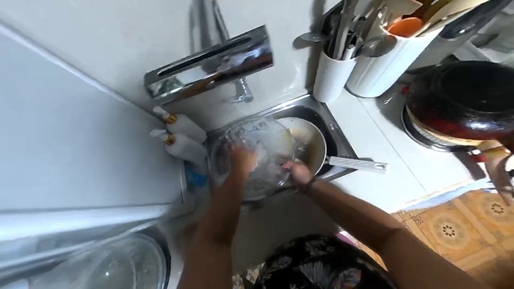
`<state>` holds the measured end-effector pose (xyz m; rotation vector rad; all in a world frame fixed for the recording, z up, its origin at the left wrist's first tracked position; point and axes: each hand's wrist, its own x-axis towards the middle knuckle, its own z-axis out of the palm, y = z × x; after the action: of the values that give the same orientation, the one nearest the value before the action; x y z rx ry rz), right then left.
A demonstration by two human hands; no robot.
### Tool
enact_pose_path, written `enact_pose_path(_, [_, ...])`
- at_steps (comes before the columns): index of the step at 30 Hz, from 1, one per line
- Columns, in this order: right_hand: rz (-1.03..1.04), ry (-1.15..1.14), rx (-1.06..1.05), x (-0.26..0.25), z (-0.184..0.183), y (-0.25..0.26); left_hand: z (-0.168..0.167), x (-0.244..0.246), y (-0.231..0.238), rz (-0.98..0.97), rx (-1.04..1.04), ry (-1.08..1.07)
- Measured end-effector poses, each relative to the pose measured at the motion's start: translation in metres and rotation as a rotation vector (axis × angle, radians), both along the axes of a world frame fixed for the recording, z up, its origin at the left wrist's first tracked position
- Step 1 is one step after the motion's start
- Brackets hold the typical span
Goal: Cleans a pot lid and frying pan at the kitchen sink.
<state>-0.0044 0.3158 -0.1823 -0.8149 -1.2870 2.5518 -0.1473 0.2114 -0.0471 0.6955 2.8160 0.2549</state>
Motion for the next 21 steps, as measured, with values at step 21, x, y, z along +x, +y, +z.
enact_pose_path(21, [0.013, -0.028, -0.188, 0.003, 0.029, 0.007, -0.074, -0.02, 0.04, -0.34, 0.172, 0.163])
